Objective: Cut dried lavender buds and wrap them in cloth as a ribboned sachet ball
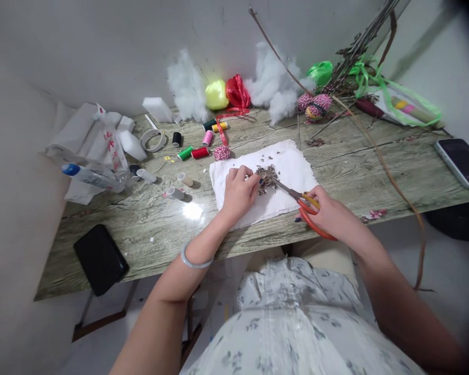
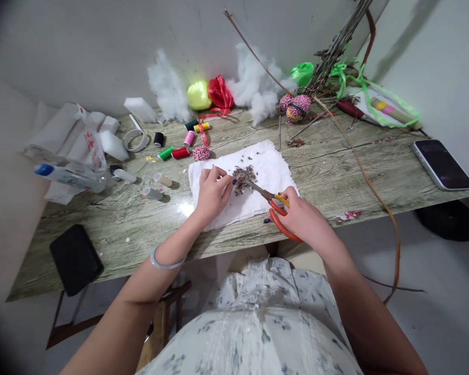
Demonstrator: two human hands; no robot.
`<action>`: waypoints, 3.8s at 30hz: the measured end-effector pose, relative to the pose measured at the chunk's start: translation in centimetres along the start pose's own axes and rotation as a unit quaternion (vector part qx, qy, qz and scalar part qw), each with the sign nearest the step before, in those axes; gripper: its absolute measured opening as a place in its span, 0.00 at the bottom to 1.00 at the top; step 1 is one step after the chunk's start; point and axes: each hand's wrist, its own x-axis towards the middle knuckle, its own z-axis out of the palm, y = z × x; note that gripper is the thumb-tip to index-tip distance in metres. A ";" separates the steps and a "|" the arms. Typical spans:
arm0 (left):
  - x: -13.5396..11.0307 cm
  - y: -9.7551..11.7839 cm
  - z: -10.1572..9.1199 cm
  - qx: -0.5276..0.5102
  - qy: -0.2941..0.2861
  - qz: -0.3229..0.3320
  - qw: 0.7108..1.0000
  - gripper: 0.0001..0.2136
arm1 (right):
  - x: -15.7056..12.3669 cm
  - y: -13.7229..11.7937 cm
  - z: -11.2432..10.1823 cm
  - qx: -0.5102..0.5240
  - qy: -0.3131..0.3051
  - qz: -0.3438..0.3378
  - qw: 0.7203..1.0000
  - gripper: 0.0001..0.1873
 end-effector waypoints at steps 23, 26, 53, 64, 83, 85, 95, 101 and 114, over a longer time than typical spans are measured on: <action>-0.1 0.0 0.2 0.072 0.007 0.024 0.997 0.11 | 0.1 0.1 -0.4 0.035 -0.015 -0.012 0.999 0.15; -0.1 0.0 0.1 0.083 0.011 0.027 0.996 0.11 | 0.2 0.3 -0.3 0.029 -0.016 -0.016 0.999 0.15; -0.2 0.4 -0.1 0.168 0.051 0.086 0.981 0.08 | 0.3 1.0 0.1 0.071 -0.043 0.003 0.997 0.22; -0.4 0.3 0.0 0.204 0.065 0.097 0.972 0.07 | -0.1 0.6 -0.1 0.093 -0.082 0.014 0.992 0.20; -0.3 0.4 0.0 0.145 0.027 0.057 0.987 0.09 | 0.7 1.6 0.3 0.011 0.016 -0.007 1.000 0.15; -0.2 0.4 -0.1 0.091 0.011 0.024 0.996 0.09 | 0.5 1.6 0.2 0.050 0.013 0.009 0.999 0.16; 0.3 0.2 -0.4 -0.195 -0.046 -0.079 0.977 0.14 | 0.2 0.9 0.6 0.143 -0.062 -0.004 0.988 0.20; 0.3 0.2 -0.2 -0.245 -0.041 -0.092 0.964 0.14 | -0.1 -0.2 0.5 0.151 -0.051 -0.004 0.987 0.19; 0.3 0.2 -0.1 -0.237 -0.046 -0.112 0.964 0.13 | 0.3 0.4 0.6 0.101 -0.015 -0.030 0.994 0.11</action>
